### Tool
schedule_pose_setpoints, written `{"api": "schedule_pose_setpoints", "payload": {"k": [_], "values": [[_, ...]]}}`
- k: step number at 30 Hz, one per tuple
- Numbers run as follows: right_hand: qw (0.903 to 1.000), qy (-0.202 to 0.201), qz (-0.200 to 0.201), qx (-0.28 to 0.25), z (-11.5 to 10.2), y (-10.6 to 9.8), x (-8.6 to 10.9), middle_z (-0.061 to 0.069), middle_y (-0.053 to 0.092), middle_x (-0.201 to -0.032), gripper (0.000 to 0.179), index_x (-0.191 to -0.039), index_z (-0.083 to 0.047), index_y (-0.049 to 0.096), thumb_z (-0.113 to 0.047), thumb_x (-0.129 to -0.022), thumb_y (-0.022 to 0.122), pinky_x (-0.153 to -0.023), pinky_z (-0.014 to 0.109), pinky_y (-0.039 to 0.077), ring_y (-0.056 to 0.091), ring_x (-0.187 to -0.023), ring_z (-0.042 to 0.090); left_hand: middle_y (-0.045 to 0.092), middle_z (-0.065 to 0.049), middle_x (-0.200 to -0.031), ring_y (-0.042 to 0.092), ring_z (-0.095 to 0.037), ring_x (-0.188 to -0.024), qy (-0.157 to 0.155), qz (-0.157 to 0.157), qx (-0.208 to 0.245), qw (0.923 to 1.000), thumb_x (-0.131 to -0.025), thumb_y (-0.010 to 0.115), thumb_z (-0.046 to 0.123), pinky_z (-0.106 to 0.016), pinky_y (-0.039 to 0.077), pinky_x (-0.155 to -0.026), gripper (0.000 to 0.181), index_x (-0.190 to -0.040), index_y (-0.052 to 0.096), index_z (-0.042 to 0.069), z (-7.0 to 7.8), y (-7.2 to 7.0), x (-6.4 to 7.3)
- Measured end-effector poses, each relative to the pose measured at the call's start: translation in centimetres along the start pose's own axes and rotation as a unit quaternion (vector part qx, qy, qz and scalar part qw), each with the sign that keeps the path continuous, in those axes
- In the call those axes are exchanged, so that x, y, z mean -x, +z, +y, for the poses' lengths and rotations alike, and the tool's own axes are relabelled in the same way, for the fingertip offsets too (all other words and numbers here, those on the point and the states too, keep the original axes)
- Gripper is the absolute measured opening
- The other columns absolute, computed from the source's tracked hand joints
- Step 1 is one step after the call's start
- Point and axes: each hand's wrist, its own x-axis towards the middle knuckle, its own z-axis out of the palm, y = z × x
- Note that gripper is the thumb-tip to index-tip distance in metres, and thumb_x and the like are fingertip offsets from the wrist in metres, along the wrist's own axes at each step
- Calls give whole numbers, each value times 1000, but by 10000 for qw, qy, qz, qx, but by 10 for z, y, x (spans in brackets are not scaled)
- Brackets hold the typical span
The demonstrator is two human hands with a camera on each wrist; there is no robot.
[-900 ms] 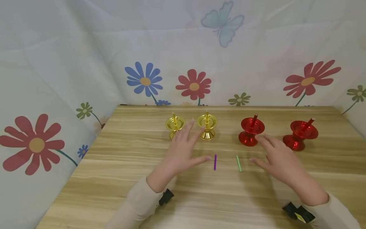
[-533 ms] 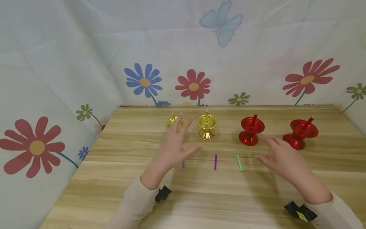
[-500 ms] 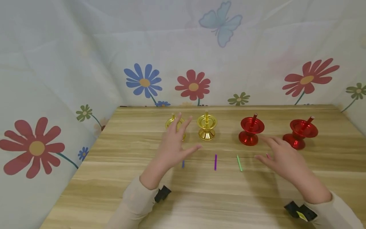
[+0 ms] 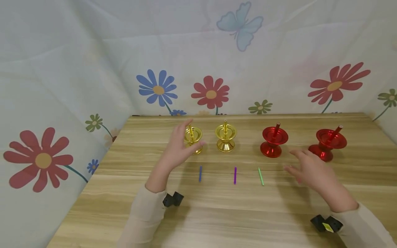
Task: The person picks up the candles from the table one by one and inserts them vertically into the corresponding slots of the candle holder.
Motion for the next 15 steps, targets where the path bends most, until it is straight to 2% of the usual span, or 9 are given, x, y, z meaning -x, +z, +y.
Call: {"api": "schedule_pose_setpoints", "payload": {"k": [6,11,15], "values": [[9997,179,-149,16,6,3,-3,35,56,-117,58,-126,9,51,-30,-85,67,-73,62,49,54,-105,50,29,-20,-149,31,-39,-135,-215,58,235,9995,-83,71,19,-57,32,-108,79,-147,27,5,-13,-8,-9],[9988,314,-358,-66,9,3,-7,31,62,-105,54,-121,10,53,-30,-86,65,-65,55,50,60,-95,46,28,-21,-149,36,-42,-130,-761,262,777,9937,-86,65,9,-56,40,-102,70,-145,29,3,-24,-11,-21],[9978,430,-495,-133,10,4,-8,31,63,-99,49,-113,11,55,-29,-86,65,-64,52,51,62,-89,43,31,-23,-148,37,-43,-129,-1170,398,1074,9865,-87,62,9,-54,39,-104,65,-144,31,2,-32,-10,-28]]}}
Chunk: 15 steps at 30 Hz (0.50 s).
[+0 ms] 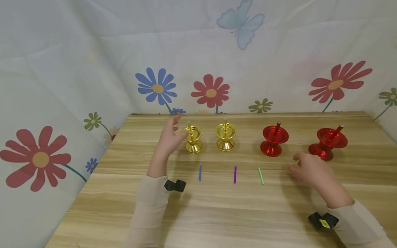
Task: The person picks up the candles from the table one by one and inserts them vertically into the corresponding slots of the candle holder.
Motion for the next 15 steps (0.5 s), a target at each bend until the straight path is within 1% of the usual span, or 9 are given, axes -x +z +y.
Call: {"api": "schedule_pose_setpoints", "payload": {"k": [2,4,7,10,13,15], "values": [[10000,38,-36,-29,1,1,-1,30,64,-97,47,-109,12,56,-28,-86,65,-63,51,51,62,-84,40,31,-24,-147,36,-43,-130,-265,29,80,9996,-87,61,11,-53,37,-106,64,-144,32,2,-2,0,-3],[9999,82,-97,-96,2,1,-2,27,65,-92,45,-107,12,56,-27,-87,65,-63,49,51,62,-78,35,31,-24,-147,35,-43,-131,-521,68,138,9985,-87,62,12,-53,37,-106,64,-143,32,2,-5,1,-5],[9997,122,-153,-135,4,3,-2,16,65,-76,42,-104,13,56,-25,-88,63,-61,43,49,58,-69,26,30,-28,-145,34,-45,-132,-785,111,252,9965,-87,60,9,-53,36,-106,63,-143,32,1,-11,3,-10],[9995,138,-208,-185,4,5,-1,4,59,-64,36,-99,11,55,-23,-88,62,-56,34,44,53,-63,20,31,-29,-143,36,-44,-130,-979,91,461,9941,-88,57,6,-51,39,-105,62,-143,31,-1,-19,3,-13],[9994,156,-242,-207,4,7,-1,3,55,-61,28,-89,6,54,-21,-88,62,-53,29,37,50,-60,18,30,-31,-142,38,-42,-128,-1207,-9,804,9894,-88,53,2,-50,42,-103,61,-143,28,-3,-26,3,-16],[9994,151,-240,-193,5,8,-1,3,54,-61,25,-82,2,52,-21,-88,61,-52,28,36,48,-59,18,30,-31,-142,39,-40,-127,-1355,-70,974,9859,-88,50,1,-49,43,-102,60,-143,27,-4,-30,4,-17]]}}
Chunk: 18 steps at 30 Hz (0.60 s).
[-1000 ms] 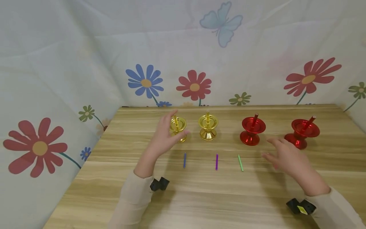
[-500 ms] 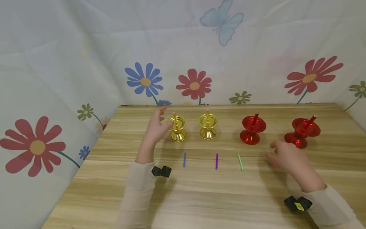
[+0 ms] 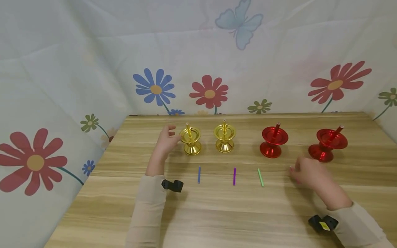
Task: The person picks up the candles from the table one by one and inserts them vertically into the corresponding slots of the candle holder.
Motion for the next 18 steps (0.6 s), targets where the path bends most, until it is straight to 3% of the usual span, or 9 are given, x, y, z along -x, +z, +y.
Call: {"api": "schedule_pose_setpoints", "payload": {"k": [8,18], "values": [[9990,-276,294,177,4,8,0,2,41,-56,31,-61,-8,44,-18,-89,53,-49,28,29,40,-54,18,42,-28,-131,53,-29,-107,-156,-406,427,9981,-90,45,-2,-45,45,-101,50,-138,33,-10,-11,-1,-5],[9983,-356,415,203,6,11,-1,0,38,-55,36,-54,-13,42,-16,-88,54,-49,27,27,37,-54,16,46,-23,-128,57,-13,-90,-184,-651,772,9947,-92,43,-5,-45,43,-104,47,-138,35,-9,-14,-2,-7]]}}
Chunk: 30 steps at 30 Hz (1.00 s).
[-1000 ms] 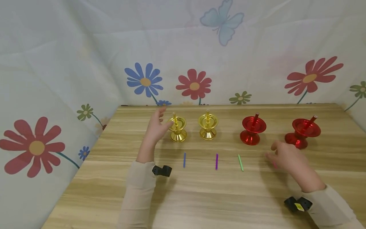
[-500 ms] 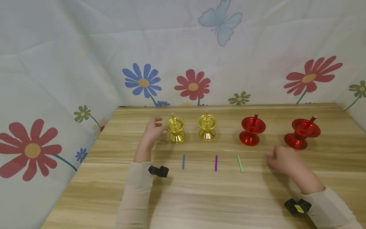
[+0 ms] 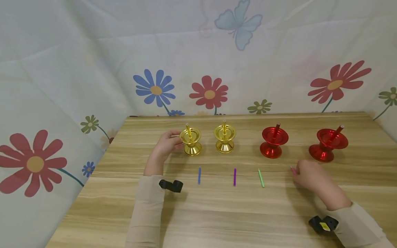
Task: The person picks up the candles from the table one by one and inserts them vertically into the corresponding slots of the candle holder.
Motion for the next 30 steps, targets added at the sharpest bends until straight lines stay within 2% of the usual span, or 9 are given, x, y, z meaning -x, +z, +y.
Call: {"api": "schedule_pose_setpoints", "payload": {"k": [10,16,23,30], "values": [[9996,-23,-269,-18,2,1,-3,-1,37,-55,35,-56,-12,43,-13,-88,56,-49,26,27,36,-54,15,50,-23,-126,57,-8,-82,-103,134,81,9998,-92,45,-5,-42,44,-103,49,-140,37,-5,4,2,1],[9992,-100,-397,9,4,2,-3,1,38,-58,30,-58,-11,45,-11,-84,59,-51,27,28,37,-56,16,52,-17,-114,56,-7,-78,-63,255,233,9994,-90,45,-8,-30,52,-91,51,-140,38,-7,4,3,0],[9986,-207,-482,58,5,4,-2,1,41,-59,22,-60,-11,46,-4,-75,59,-50,27,29,38,-56,17,51,-16,-112,55,-8,-79,-102,315,174,9993,-91,44,-8,-31,51,-92,48,-138,40,-7,4,4,4],[9986,-173,-485,115,5,2,-2,3,41,-62,19,-69,-7,45,-6,-78,62,-50,28,30,40,-58,18,51,-16,-112,55,-10,-80,-104,325,224,9992,-91,45,-8,-29,52,-90,46,-137,41,-6,5,4,3]]}}
